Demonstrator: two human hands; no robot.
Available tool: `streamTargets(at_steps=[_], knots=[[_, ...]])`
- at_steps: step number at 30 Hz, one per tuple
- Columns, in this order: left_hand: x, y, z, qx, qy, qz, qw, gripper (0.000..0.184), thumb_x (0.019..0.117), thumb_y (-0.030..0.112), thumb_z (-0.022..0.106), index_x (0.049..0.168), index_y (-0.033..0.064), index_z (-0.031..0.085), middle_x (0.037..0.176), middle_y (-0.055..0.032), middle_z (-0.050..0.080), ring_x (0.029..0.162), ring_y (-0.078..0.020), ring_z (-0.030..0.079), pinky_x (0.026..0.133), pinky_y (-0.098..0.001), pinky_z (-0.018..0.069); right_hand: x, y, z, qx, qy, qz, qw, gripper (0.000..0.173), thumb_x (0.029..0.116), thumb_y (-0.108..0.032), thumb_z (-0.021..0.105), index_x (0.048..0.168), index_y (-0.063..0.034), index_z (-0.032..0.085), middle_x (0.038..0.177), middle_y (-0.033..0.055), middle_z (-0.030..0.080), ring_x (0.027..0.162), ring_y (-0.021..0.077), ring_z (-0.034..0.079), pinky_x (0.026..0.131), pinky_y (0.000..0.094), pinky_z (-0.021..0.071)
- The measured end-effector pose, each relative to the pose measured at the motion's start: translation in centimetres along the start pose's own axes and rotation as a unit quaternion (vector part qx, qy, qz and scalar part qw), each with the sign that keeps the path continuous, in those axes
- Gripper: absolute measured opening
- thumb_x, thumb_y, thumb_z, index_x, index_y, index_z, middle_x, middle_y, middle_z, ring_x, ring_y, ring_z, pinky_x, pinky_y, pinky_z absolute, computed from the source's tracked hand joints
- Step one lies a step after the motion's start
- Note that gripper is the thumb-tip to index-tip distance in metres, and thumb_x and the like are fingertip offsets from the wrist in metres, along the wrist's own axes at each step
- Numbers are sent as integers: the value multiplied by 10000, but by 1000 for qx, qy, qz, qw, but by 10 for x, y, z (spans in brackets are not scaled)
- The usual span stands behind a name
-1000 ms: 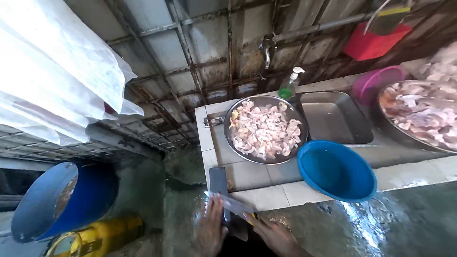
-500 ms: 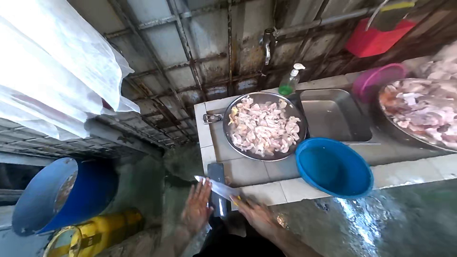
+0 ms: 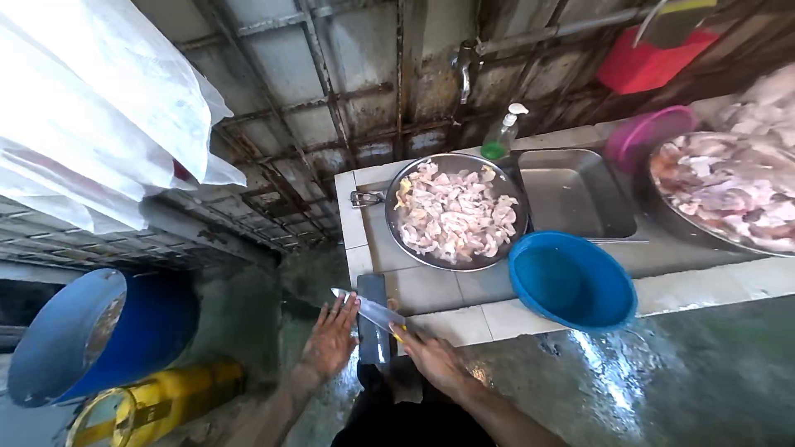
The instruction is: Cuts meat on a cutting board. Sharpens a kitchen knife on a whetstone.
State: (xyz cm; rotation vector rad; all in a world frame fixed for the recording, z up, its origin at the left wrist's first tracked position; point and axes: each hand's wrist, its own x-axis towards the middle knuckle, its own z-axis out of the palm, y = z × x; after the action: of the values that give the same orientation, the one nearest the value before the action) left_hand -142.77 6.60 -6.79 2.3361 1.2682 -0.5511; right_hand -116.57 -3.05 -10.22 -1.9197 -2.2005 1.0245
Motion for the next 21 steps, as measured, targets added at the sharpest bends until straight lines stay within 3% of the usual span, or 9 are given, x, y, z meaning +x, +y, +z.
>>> streamTargets(at_steps=[3, 6, 8, 10, 14, 18, 21], knots=[[-33, 51, 39, -42, 71, 44, 996, 775, 1008, 446, 544, 1656, 154, 234, 1739, 0, 134, 1606, -269, 73, 1257, -613, 168, -72, 21, 17, 20, 21, 9, 1000, 486, 1084, -455, 452, 1565, -482, 384, 1230, 188, 700, 847, 405, 732, 714, 610, 600], [-47, 85, 66, -46, 91, 57, 993, 811, 987, 477, 579, 1641, 109, 272, 1734, -20, 154, 1602, -297, 101, 1248, -596, 205, -110, 31, 21, 40, -20, 29, 999, 503, 1082, -432, 475, 1579, -431, 395, 1222, 249, 685, 854, 452, 724, 712, 645, 582], [-39, 71, 60, -40, 97, 59, 993, 786, 987, 414, 572, 1646, 123, 260, 1734, -9, 157, 1603, -286, 100, 1249, -600, 211, -96, 21, 28, 37, -27, 42, 998, 523, 1083, -434, 459, 1595, -441, 352, 1249, 250, 674, 830, 445, 725, 696, 633, 586], [-19, 32, 36, -36, 92, 63, 993, 761, 1000, 337, 577, 1658, 170, 232, 1738, 30, 136, 1607, -247, 76, 1262, -609, 174, -58, 0, 26, 32, -13, 50, 998, 537, 1092, -434, 429, 1612, -446, 297, 1275, 229, 662, 830, 429, 720, 716, 614, 592], [20, -15, -20, 33, -22, 39, 998, 749, 1060, 356, 463, 1677, 183, 76, 1749, 16, 10, 1609, -234, -25, 1276, -595, 88, 4, -34, 5, 49, -11, 75, 996, 528, 1103, -443, 385, 1618, -447, 267, 1340, 220, 629, 962, 432, 708, 823, 600, 578], [-1, 7, 8, 36, 2, 99, 994, 765, 1039, 397, 497, 1674, 174, 133, 1748, 24, 39, 1609, -244, -2, 1272, -605, 111, -48, -20, 25, 61, -6, 104, 993, 518, 1093, -480, 395, 1600, -484, 289, 1308, 220, 647, 917, 447, 709, 769, 629, 580], [-35, 43, 49, 24, 42, 137, 989, 812, 989, 451, 590, 1656, 154, 236, 1741, 12, 115, 1606, -270, 76, 1251, -596, 212, -114, -13, 48, 69, 21, 112, 991, 502, 1087, -465, 434, 1585, -452, 364, 1243, 233, 677, 804, 442, 720, 690, 631, 590]])
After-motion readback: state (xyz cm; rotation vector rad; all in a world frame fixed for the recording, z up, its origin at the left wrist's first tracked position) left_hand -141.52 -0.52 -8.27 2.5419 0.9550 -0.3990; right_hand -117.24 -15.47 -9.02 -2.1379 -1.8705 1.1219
